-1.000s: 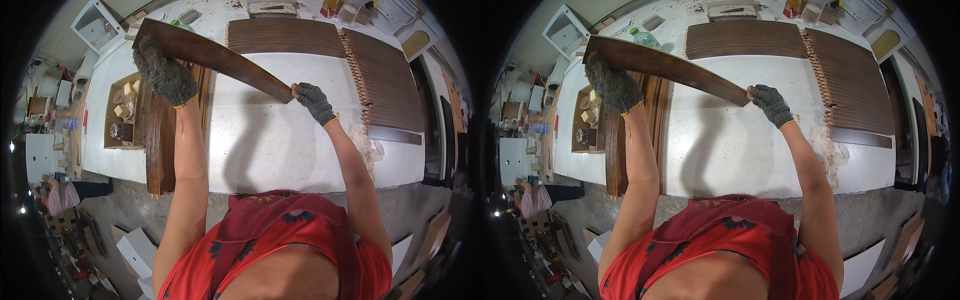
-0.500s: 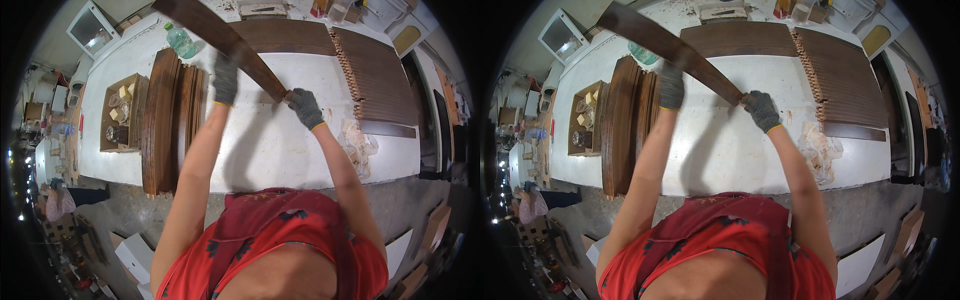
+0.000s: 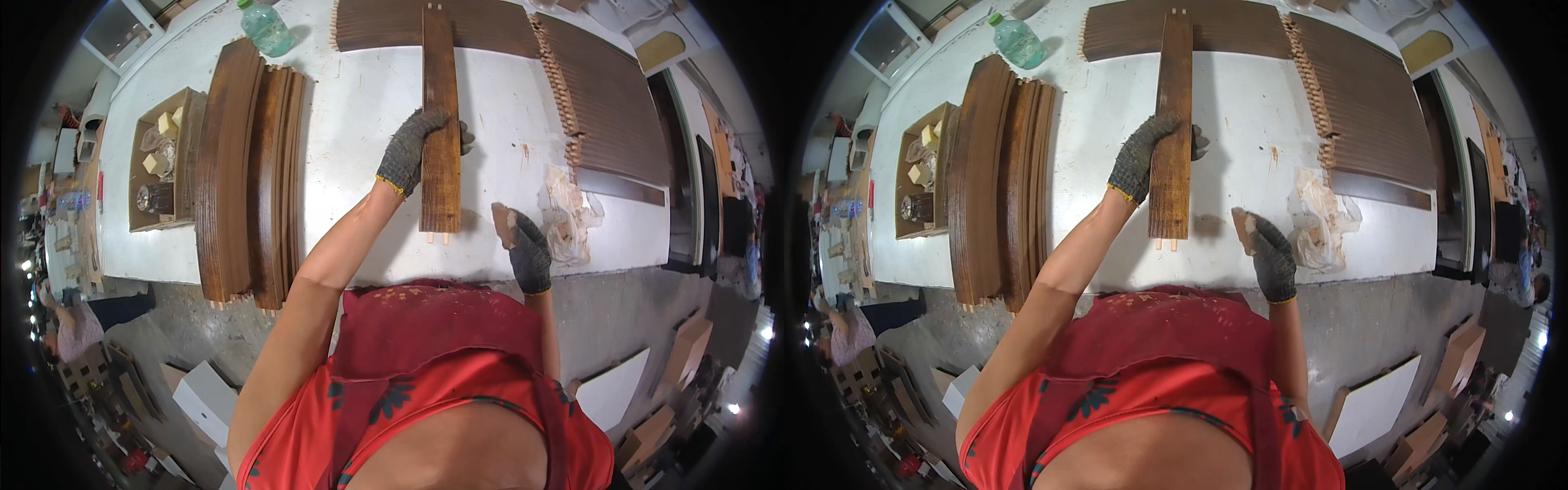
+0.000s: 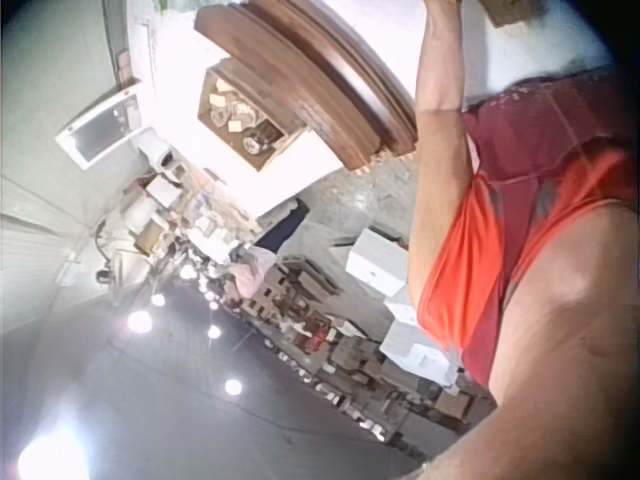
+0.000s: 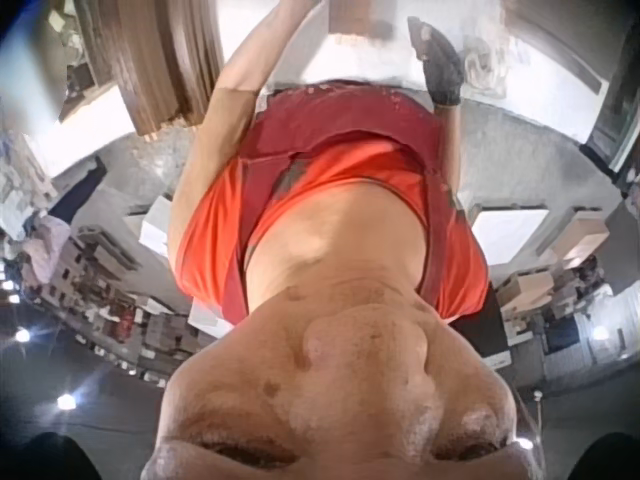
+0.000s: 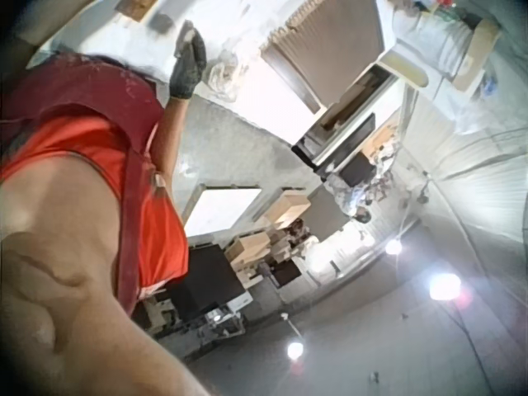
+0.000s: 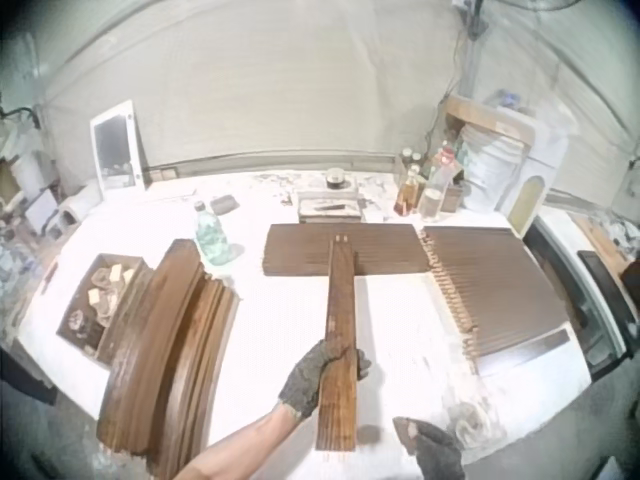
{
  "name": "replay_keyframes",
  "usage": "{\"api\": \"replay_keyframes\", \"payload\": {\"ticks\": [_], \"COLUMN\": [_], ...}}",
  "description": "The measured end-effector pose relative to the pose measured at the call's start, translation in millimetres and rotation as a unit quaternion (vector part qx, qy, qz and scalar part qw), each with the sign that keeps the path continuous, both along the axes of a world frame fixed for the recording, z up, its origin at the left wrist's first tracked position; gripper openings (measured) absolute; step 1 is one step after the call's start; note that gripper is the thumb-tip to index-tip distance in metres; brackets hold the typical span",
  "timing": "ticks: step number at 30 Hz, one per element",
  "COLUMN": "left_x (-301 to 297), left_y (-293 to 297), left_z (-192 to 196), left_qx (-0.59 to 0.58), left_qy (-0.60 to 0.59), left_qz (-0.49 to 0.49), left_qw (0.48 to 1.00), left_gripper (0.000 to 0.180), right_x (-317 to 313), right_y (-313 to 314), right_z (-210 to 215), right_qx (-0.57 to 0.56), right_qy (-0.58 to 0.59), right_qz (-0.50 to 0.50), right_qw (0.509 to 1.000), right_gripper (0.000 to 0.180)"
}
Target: The person wipes wooden planks and smaller wooden blocks with a cloth, handling them one at a time and placing them in stacks on a table.
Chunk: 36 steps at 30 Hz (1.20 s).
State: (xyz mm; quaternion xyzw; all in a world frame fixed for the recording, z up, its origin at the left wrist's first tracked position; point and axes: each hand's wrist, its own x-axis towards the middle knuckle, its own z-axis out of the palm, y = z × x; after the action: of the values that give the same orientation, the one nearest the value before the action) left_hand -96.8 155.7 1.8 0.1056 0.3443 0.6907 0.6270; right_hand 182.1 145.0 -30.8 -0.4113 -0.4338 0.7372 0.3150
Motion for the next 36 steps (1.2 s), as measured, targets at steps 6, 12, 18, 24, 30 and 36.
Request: {"api": "replay_keyframes", "payload": {"ticks": [6,12,18,24,30,36], "left_x": [5.9,0.4,0.9,1.4,6.4,-9.4], "left_y": [-4.1,3.1,-2.6,-1.0,-1.9,-2.3], "left_z": [0.0,2.6,6.2,-0.4,-5.2,15.9], "left_qx": [-0.002,0.007,0.019,0.039,0.036,0.035], "left_qy": [-0.064,-0.054,-0.049,-0.069,-0.068,-0.132], "left_qz": [0.018,0.014,0.015,0.006,0.015,0.008], "left_qw": [0.998,0.998,0.998,0.997,0.997,0.991], "left_gripper": [0.044,0.044,0.042,0.043,0.043,0.04], "right_x": [-41.8,-74.7,-98.2,-88.5,-69.2,-25.8], "right_y": [-24.6,-36.5,-33.8,-31.8,-28.3,-13.1], "right_z": [65.1,96.1,114.0,133.3,130.9,113.4], "right_qx": [0.168,0.616,0.705,0.706,0.618,0.637], "right_qy": [-0.056,-0.245,-0.265,-0.305,-0.375,-0.405], "right_qz": [-0.093,0.062,0.196,0.213,0.221,0.147], "right_qw": [0.98,0.746,0.628,0.603,0.654,0.639], "right_gripper": [0.029,0.034,0.033,0.028,0.018,0.028]}}
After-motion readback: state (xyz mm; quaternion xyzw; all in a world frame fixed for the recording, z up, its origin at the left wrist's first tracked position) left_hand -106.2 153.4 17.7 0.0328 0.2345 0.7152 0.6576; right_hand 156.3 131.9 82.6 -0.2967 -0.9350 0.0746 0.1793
